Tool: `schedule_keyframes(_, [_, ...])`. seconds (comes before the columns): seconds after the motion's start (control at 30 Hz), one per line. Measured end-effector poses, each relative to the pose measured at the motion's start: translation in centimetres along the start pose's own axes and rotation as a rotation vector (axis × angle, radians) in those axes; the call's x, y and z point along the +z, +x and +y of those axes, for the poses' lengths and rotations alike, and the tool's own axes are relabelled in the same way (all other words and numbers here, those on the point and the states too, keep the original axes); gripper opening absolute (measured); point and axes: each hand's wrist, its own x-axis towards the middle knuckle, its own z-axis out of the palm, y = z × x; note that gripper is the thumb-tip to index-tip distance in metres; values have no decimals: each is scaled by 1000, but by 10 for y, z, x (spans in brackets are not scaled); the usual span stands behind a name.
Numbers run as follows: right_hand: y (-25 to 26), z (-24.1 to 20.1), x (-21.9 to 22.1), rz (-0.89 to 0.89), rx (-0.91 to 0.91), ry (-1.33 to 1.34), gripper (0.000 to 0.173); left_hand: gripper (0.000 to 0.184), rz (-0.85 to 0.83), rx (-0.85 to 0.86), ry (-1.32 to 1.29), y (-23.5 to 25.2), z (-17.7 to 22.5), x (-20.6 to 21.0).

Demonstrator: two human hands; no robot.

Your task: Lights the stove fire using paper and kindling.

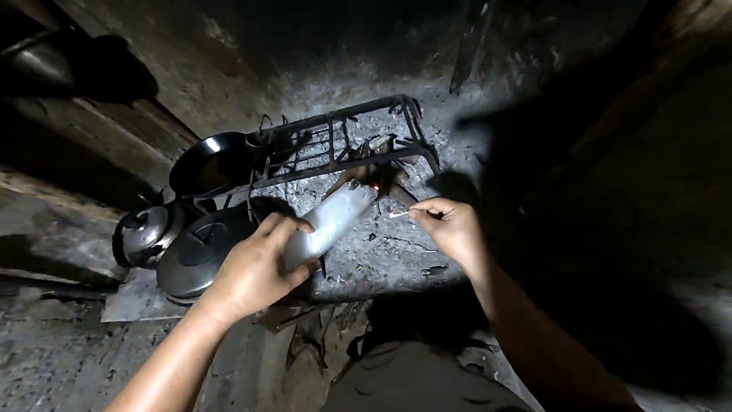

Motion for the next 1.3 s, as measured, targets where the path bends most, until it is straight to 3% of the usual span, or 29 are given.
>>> schedule_keyframes(0.47, [0, -10, 2, -263, 77, -226, 12, 43, -26, 45, 180, -12, 16, 1])
schedule_keyframes(0.93, [-6, -10, 9, -283, 44, -218, 14, 46, -74, -2, 111, -22, 12, 10])
schedule_keyframes(1.3, [2, -11, 21, -224, 45, -105, 14, 46, -168, -18, 144, -13, 13, -11])
